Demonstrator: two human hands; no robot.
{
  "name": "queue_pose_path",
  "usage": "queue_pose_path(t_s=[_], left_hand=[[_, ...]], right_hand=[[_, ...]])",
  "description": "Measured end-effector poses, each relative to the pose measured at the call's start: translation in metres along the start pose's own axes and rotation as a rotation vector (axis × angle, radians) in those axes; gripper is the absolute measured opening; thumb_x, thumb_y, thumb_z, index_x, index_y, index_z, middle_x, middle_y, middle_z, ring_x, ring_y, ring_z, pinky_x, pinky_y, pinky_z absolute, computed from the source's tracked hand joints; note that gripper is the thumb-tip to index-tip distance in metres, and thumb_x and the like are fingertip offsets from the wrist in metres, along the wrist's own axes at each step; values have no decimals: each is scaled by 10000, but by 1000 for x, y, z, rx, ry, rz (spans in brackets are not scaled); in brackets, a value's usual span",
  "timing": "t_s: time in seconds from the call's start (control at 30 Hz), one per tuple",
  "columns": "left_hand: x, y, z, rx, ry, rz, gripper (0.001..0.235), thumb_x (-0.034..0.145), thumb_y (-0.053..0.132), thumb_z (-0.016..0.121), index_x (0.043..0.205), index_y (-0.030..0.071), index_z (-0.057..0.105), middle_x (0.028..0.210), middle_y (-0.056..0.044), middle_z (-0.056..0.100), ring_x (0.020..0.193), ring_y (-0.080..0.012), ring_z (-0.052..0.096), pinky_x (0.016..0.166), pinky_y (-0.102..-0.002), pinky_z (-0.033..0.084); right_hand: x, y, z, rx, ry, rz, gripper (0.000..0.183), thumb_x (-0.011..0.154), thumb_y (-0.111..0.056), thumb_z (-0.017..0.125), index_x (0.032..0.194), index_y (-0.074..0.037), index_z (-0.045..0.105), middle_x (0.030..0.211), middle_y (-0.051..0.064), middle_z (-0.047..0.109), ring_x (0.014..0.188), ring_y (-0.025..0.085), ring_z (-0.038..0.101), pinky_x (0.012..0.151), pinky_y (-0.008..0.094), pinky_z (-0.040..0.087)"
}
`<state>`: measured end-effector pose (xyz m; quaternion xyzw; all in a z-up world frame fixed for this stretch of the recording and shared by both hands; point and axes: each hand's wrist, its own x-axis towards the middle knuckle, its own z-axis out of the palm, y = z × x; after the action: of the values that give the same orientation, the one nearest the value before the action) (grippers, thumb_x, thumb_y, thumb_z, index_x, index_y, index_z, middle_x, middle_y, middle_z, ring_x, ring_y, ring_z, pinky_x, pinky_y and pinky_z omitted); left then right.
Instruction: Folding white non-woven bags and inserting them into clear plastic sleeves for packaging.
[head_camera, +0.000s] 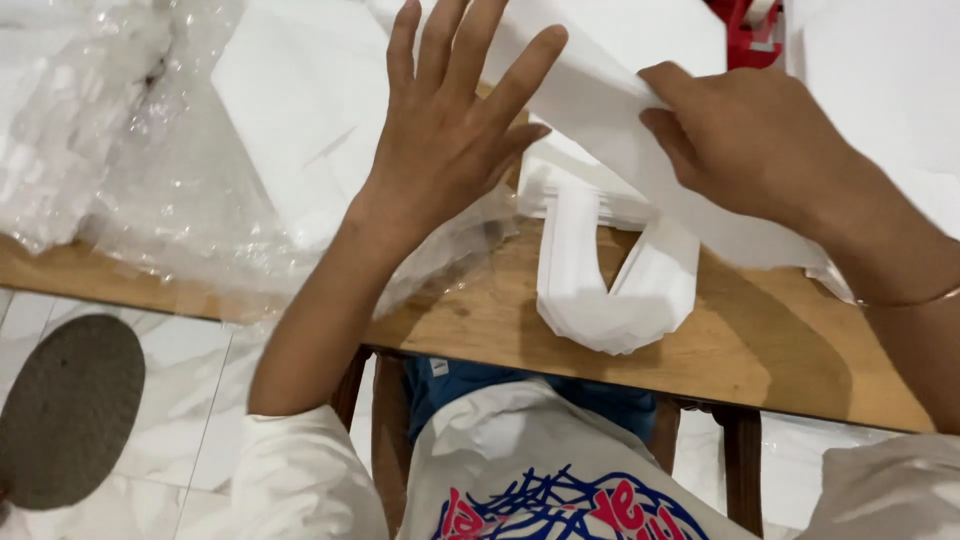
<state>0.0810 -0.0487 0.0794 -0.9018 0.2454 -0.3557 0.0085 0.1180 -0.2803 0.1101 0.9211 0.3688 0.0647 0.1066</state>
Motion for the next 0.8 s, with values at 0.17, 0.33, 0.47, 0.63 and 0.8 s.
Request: queue_pose_path(t_s=[0.17,0.33,0.47,0.63,0.8], left_hand=[[-67,5,-31,89,-289,125,835,659,641,671,1294,221,330,1347,-128,250,1212,-291,319,912,-459,373],[-117,-9,-14,348,-189,95,419,740,385,549,1094,192,437,1092,-54,477,930,-200,479,650,-308,438],[-113,-41,-1,64,-303,-105,158,877,230,526,911,80,565,849,-78,589,692,-208,573,522,-303,495],[-95,-86,11,-129,-263,-278,204,903,214,482,768,73,542,688,-48,516,549,-264,515,381,-386,376],[-81,-108,16,-168,-257,-368,159,792,93,469,647,90,405,574,-42,444,516,-266,411,400,-374,300]], right_hand=[[-6,-8,-6,394,-36,85,228,931,-171,446,816,-8,334,477,155,432,450,345,426,485,405,299],[-12,-24,-9,487,-15,40,336,889,-168,476,1181,-11,420,557,127,540,494,317,527,493,410,385],[-17,-42,-20,490,-39,-13,386,869,-173,463,1220,-27,399,495,103,536,425,292,521,445,393,382],[-31,-64,-34,503,-161,-43,344,839,-198,434,1146,-49,396,615,117,580,505,266,562,476,391,413],[-55,-76,-25,472,-290,62,487,810,-297,380,1247,-89,329,726,160,630,582,340,614,530,423,454]])
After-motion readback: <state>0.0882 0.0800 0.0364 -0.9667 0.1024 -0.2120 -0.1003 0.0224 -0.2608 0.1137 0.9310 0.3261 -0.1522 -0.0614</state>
